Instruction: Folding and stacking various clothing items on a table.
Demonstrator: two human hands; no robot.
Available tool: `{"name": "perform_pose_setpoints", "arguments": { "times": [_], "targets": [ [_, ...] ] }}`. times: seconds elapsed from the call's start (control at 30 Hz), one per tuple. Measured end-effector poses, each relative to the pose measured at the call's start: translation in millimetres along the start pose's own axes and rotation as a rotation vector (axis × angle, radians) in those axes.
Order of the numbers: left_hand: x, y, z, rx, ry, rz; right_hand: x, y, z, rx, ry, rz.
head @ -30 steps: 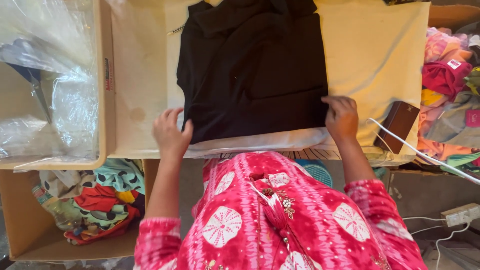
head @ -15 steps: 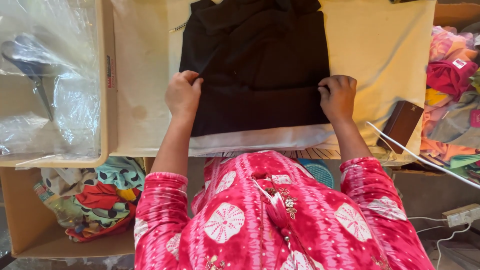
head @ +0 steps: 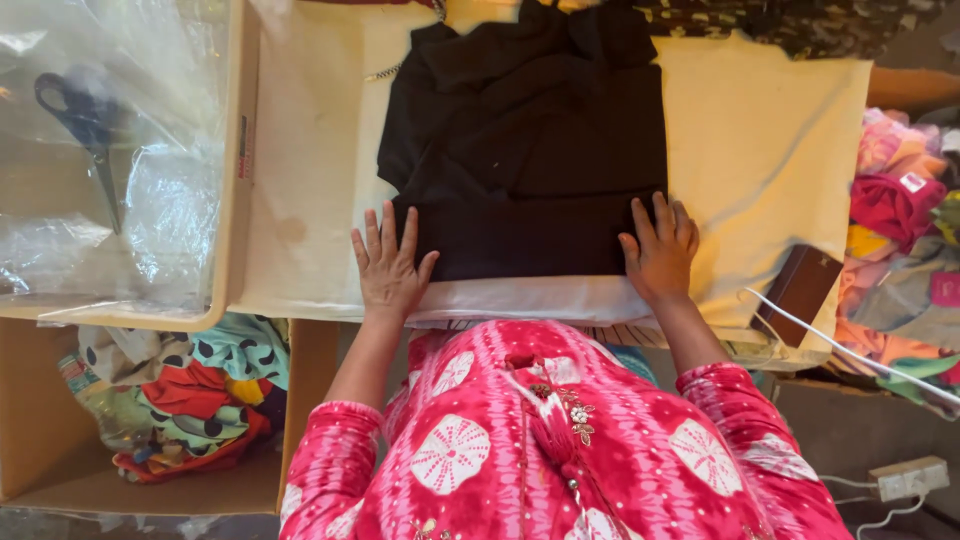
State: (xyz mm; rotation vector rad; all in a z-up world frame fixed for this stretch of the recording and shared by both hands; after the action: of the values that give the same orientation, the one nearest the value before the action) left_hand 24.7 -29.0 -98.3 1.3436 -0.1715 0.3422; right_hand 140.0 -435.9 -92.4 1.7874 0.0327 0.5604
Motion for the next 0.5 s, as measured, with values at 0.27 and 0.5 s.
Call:
{"name": "perform_pose_setpoints", "arguments": {
  "times": [0.27, 0.5],
  "targets": [
    [-3, 11, 14, -0.051, -0.054, 0.071, 133, -49, -10, 0.312, -0.180, 0.220],
    [15, 23, 39, -0.212, -0.160, 0.142, 247, -87, -23, 0.837, -1.145, 0.011]
  ]
}}
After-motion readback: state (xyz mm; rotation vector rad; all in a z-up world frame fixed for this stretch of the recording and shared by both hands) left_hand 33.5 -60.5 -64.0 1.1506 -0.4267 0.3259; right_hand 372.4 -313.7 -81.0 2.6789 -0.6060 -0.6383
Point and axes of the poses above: each hand's wrist, its own x-axis towards the middle knuckle, its own y-axis out of the back of the hand, z = x × y, the point moved 2 cm from there along x, towards the middle knuckle, and after that the axes turned 10 degrees about z, right-handed, at the moved point
